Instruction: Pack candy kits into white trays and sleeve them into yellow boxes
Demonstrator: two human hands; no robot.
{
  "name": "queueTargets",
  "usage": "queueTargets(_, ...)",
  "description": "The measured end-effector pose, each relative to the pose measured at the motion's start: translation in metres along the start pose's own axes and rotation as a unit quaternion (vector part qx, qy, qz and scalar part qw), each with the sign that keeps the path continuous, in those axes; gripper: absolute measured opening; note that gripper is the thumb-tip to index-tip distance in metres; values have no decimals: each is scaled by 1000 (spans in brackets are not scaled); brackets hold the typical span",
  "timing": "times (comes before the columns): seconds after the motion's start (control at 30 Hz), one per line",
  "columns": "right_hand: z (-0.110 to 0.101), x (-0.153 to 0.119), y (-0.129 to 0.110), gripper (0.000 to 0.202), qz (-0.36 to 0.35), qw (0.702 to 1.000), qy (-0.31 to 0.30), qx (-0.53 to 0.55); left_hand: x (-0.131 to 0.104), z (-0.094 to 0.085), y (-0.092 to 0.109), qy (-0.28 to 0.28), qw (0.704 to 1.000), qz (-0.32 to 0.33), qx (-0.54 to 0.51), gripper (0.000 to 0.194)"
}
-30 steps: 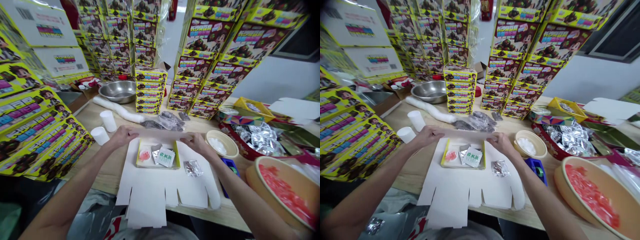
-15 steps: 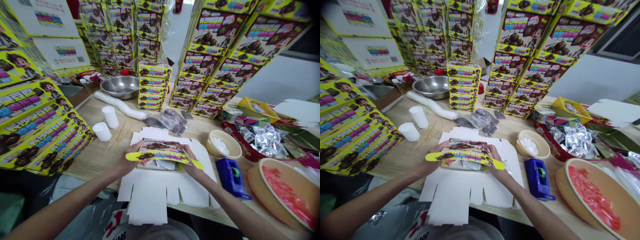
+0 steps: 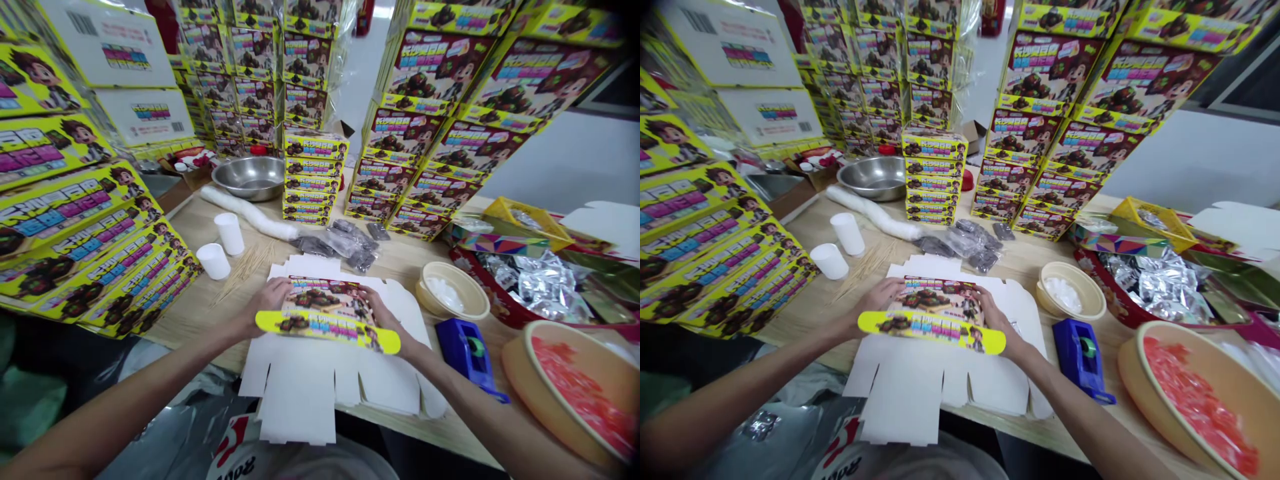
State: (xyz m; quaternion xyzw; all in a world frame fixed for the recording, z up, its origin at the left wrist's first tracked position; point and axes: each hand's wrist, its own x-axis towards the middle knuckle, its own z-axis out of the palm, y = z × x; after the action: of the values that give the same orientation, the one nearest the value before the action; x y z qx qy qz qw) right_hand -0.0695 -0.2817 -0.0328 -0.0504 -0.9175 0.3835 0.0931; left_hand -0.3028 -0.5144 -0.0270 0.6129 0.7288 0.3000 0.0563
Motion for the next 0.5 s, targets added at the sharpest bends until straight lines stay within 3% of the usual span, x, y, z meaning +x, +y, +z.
queueTargets(0.17, -18, 12, -5, 68, -31, 999, -15, 21, 27, -20, 5, -25, 999, -42, -22, 15)
queueTargets(0.27, -12, 2, -2, 80, -25, 999, -39, -11, 12, -11, 8, -56, 998, -9, 22, 32)
queueTargets(0.4, 2, -17, 8, 90, -77, 992, -66, -77, -21, 14, 3, -70, 994, 55, 65, 59)
queueTargets(0.5, 9, -18, 12, 94, -95, 991, -58, -73, -25, 20, -6, -40, 996, 71, 31, 55)
